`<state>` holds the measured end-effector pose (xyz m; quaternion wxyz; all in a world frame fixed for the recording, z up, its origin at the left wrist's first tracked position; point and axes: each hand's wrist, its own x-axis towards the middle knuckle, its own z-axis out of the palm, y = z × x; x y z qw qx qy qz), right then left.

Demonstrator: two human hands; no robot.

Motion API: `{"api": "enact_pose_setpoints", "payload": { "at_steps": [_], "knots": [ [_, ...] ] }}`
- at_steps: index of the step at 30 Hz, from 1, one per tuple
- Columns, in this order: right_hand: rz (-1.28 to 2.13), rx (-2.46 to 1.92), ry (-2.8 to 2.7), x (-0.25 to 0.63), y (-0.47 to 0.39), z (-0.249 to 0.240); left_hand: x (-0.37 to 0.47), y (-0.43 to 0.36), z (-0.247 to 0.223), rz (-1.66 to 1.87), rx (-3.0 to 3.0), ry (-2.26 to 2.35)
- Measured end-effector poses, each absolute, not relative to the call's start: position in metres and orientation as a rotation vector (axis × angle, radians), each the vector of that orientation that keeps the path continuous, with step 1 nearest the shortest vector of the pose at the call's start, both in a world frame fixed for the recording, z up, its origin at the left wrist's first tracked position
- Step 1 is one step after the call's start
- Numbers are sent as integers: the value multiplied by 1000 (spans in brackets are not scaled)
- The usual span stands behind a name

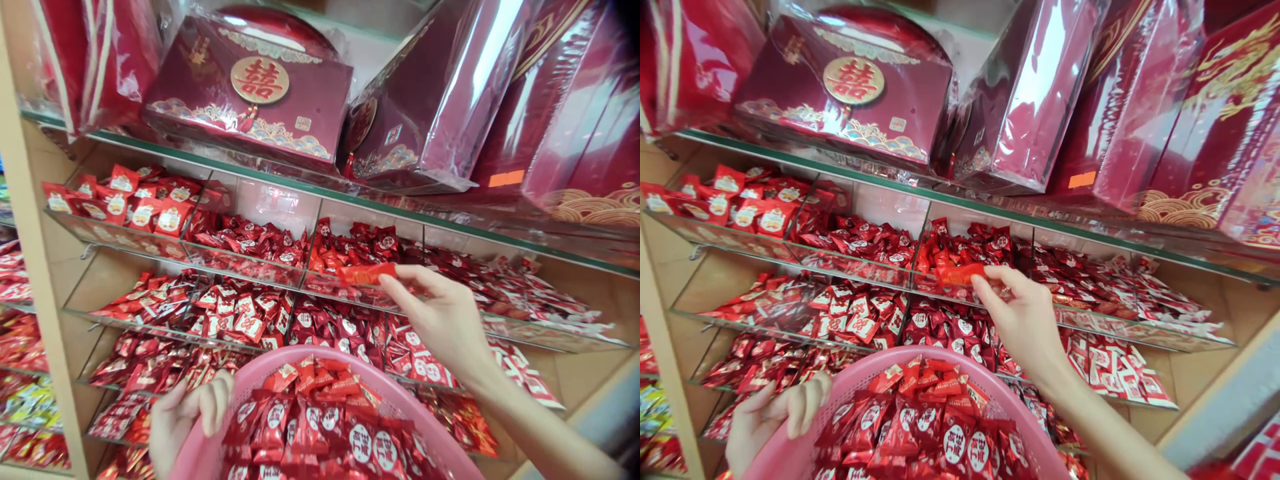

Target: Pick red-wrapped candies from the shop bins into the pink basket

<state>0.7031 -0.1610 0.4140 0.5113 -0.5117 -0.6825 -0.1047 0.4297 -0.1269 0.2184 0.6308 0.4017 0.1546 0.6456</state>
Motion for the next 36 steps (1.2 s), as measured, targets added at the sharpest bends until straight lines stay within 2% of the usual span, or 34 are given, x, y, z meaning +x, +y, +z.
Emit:
{"api": "enact_pose_setpoints", "payload": {
  "at_steps": [3,6,9,11,13,18,24,36],
  "knots": [
    [415,-1289,-1576,685,-194,384,429,-124,217,1456,964,243],
    [933,-1361,-1495,664,-217,346,430,-122,217,1466,1005,181],
    [1248,-1391,-1368,645,-231,318,431,-122,216,1459,1026,149],
    [1338,-1405,-1359,634,-235,309,430,-122,216,1451,1030,141],
    [1283,-1449,-1448,623,-237,309,430,-122,216,1444,1039,135],
    [842,-1515,-1674,603,-230,310,430,-120,215,1436,1018,122],
    [658,-1520,-1886,593,-221,288,430,-119,216,1471,984,182],
    [-191,-1115,-2593,613,-215,271,431,-121,219,1480,970,192]
  ]
}}
